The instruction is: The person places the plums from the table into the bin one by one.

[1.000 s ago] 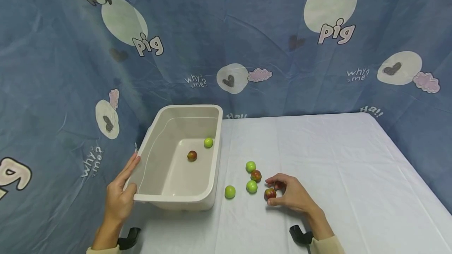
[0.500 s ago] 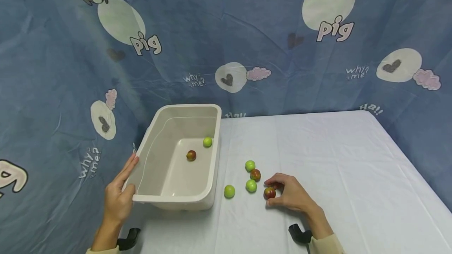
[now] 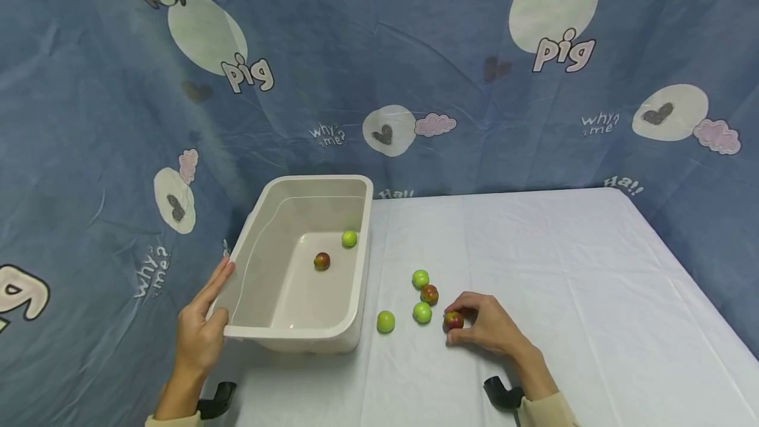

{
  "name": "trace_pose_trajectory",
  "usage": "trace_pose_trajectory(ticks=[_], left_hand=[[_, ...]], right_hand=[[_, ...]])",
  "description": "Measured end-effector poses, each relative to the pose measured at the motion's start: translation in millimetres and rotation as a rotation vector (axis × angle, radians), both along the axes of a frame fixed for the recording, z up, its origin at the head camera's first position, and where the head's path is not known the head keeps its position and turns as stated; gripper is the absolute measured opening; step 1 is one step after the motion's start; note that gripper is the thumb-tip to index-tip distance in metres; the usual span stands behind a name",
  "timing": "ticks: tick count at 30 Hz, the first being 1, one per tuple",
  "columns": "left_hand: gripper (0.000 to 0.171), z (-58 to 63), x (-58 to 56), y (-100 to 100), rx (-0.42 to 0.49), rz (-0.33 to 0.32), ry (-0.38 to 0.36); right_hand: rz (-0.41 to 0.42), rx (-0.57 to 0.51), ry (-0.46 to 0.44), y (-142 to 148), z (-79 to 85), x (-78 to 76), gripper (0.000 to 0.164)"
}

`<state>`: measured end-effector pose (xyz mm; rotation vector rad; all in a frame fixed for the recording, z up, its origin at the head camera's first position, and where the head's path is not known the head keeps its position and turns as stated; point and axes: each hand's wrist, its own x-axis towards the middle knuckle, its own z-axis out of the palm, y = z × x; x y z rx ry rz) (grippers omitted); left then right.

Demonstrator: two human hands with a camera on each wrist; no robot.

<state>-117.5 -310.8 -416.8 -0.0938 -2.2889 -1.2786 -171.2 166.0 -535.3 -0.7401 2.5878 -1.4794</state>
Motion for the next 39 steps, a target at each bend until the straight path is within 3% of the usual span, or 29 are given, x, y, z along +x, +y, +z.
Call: trace_pose_trajectory(ticks=[12,20,26,39], left_hand=[[0.067,-2.7,-0.5,0,-0.003,0.000,-0.013],[0.068,-5.1,1.0,-1,0.001,-0.005,-0.007],[0.070,-4.9,2.1,-1,0.003,-0.014,0.019],[0.068,-3.5,0.3,-3,-0.003,-0.014,0.042]], right_hand=[[0.021,-0.085,-0.058,-5,11.8,-0.6,0.035],[0.036,-0.251,-0.134,-8,16.5,-3.0,0.033],[0.065,-0.312,-0.112,-6,20.8,-7.1,0.032],[0.055,-0.281,-0.085,-4,40.2,-21.0,0.034]])
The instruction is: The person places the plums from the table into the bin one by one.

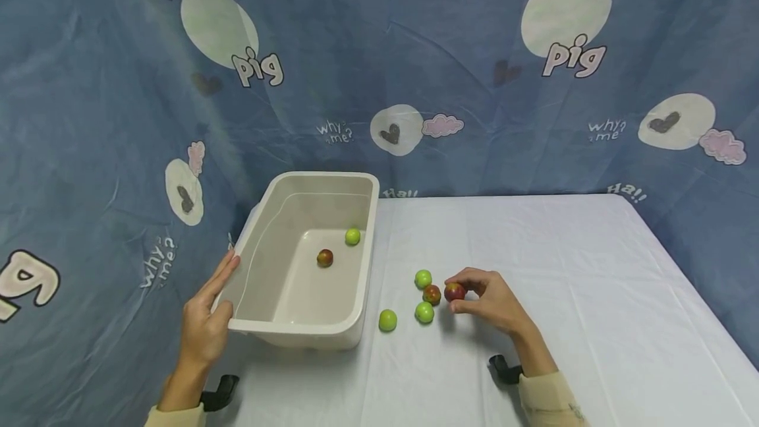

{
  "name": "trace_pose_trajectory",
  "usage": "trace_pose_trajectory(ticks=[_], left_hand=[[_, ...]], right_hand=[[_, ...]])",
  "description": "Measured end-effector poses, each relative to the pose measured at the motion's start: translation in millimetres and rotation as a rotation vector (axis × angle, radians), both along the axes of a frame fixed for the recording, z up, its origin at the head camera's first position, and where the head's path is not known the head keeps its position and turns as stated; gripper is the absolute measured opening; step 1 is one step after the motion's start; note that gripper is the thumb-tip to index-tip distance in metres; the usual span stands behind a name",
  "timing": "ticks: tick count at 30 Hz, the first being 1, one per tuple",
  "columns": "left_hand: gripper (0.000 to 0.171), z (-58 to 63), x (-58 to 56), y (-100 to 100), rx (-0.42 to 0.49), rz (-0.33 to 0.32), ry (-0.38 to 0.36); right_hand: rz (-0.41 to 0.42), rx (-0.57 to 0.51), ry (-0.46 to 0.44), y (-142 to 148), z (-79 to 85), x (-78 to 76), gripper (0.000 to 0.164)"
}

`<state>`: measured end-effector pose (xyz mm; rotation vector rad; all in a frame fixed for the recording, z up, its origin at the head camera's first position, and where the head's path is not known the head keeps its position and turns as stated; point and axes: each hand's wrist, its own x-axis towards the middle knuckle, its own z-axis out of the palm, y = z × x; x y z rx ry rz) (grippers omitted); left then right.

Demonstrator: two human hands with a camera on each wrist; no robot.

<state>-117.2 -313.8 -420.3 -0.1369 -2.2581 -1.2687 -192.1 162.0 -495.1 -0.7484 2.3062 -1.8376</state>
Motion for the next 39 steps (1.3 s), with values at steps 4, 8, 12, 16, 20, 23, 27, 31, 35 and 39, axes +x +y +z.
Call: trace_pose_trajectory(ticks=[4,8,12,16,20,23,27,31,35,39], left_hand=[[0.069,-0.5,-0.4,0,-0.012,-0.006,0.013],[0.070,-0.3,-0.3,0,-0.012,-0.010,0.016],[0.071,0.2,-0.2,-1,-0.020,-0.012,0.022],[0.072,-0.3,-1.0,-1,-0.027,-0.018,0.031],[0.072,-0.4,-1.5,-2,-0.032,-0.020,0.035],[0.072,-0.3,-1.3,-2,-0.035,-0.015,0.035],[0.073,0.3,-1.2,-2,-0.039,-0.022,0.026],[0.073,0.7,-1.3,-3,-0.049,-0.029,0.021],[0.073,0.6,-1.5,-4,-0.056,-0.027,0.021],[0.074,0.2,-1.2,-5,-0.050,-0.033,0.024]], right_hand=[[-0.002,-0.001,0.026,1,6.4,-5.7,0.033],[0.008,-0.027,0.042,3,11.7,-11.6,0.034],[0.008,-0.027,0.046,3,17.5,-17.0,0.033],[0.003,-0.006,0.056,1,26.5,-23.3,0.033],[0.001,0.011,0.082,-2,39.2,-30.3,0.033],[0.004,0.025,0.101,-4,47.1,-34.8,0.031],[0.015,0.031,0.109,-7,53.2,-38.9,0.028],[0.022,0.036,0.109,-9,59.8,-42.5,0.028],[0.026,0.036,0.117,-13,69.7,-47.0,0.029],[0.035,0.032,0.128,-18,78.7,-53.3,0.027]])
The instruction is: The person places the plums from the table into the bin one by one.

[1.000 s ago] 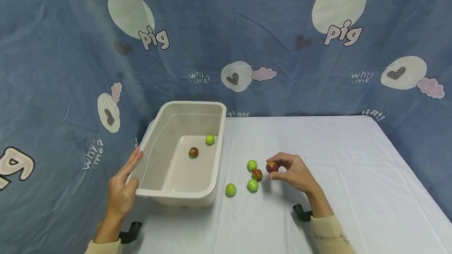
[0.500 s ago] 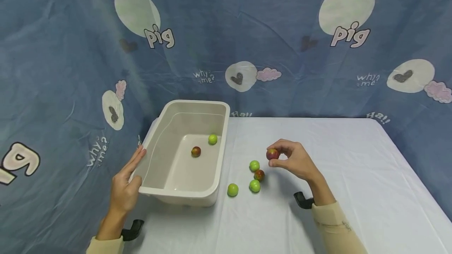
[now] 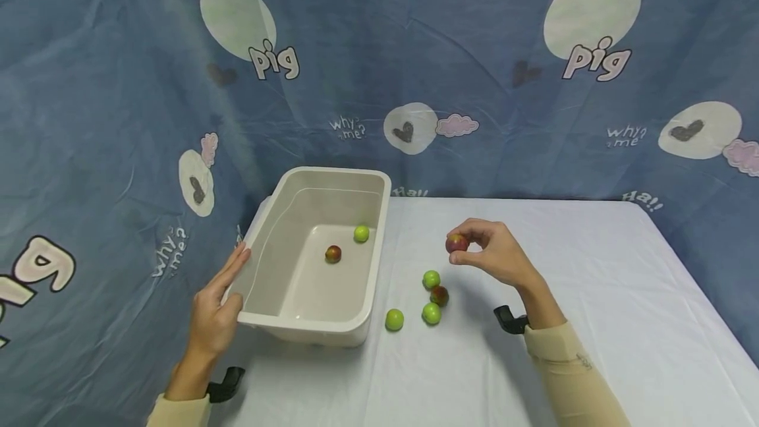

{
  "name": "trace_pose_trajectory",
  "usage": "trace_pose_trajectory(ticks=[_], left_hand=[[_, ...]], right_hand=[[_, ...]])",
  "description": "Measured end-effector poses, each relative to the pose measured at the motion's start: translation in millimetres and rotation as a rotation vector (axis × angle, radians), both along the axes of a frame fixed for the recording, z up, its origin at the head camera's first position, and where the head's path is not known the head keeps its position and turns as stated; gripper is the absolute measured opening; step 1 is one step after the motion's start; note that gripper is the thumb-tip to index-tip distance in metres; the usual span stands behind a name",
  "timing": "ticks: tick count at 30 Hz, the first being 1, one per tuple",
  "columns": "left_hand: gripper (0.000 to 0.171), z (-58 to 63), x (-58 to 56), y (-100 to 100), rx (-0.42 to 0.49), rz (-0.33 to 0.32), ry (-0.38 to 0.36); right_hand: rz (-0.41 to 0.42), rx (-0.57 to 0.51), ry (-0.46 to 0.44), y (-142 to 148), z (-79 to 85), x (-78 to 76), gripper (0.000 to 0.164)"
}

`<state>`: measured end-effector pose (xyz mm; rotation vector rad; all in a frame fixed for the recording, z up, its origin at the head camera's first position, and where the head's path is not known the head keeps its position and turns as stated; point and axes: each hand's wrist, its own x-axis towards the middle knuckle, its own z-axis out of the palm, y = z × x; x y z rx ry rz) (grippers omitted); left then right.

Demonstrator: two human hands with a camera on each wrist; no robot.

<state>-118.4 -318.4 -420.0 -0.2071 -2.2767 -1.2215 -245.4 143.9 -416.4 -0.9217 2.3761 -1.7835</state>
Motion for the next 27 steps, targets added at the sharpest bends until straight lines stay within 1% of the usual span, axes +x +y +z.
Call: trace_pose_trajectory(ticks=[7,14,16,21,23,27], left_hand=[[0.074,-0.7,0.3,-1,0.014,-0.016,0.018],[0.074,-0.9,-0.5,-2,0.011,-0.020,0.022],[0.074,-1.0,-0.5,-3,0.011,-0.018,0.020],[0.073,-1.5,-0.9,-3,0.009,-0.009,0.019],[0.073,-2.1,-1.2,-3,0.003,-0.003,0.021],[0.073,-3.4,-1.6,-3,-0.004,0.004,0.023]], right_hand=[[0.008,0.028,0.041,-9,13.6,-10.1,0.023],[-0.021,0.082,0.074,-23,28.2,-15.1,0.025],[-0.026,0.092,0.077,-28,35.7,-14.5,0.025],[-0.016,0.109,0.104,-42,63.2,-6.8,0.023],[-0.006,0.109,0.115,-46,66.4,-8.4,0.024],[0.016,0.093,0.131,-52,59.2,-20.4,0.027]])
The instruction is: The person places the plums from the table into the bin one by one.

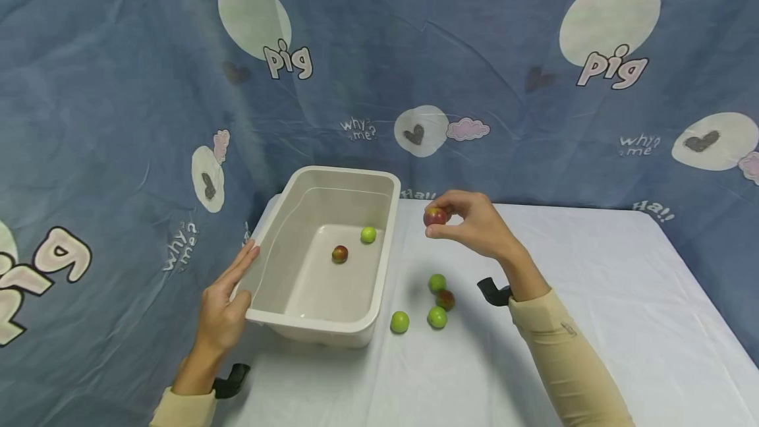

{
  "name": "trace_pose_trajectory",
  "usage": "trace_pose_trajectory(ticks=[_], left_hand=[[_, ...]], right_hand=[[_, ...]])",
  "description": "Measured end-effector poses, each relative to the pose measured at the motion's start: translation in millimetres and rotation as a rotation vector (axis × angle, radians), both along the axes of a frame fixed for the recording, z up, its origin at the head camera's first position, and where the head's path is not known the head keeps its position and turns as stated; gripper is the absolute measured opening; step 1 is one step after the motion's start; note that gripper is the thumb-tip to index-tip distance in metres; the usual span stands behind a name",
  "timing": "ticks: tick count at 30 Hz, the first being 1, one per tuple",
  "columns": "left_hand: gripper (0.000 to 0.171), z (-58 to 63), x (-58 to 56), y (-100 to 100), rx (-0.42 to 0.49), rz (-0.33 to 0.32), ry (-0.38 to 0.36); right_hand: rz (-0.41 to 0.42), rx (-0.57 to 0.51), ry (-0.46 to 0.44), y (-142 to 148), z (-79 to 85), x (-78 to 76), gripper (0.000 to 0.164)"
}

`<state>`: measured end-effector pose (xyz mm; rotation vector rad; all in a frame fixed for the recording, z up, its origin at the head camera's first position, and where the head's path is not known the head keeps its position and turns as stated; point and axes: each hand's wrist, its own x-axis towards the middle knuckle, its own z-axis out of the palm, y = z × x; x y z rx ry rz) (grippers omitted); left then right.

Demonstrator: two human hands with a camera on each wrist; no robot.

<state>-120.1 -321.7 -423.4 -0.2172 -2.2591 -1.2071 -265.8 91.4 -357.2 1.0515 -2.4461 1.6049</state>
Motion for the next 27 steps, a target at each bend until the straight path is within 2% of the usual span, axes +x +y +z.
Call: trace_pose_trajectory(ticks=[5,12,27], left_hand=[[0.074,-1.2,-0.8,0,0.008,-0.012,0.000],[0.074,-3.1,-1.8,-2,0.007,-0.016,0.009],[0.073,-3.9,-2.0,-3,0.004,-0.022,0.035]], right_hand=[[0.038,-0.006,0.044,-8,-2.7,-9.4,0.029],[0.067,0.002,0.069,-27,4.9,-12.1,0.033],[0.092,0.071,0.119,-68,17.5,-18.0,0.031]])
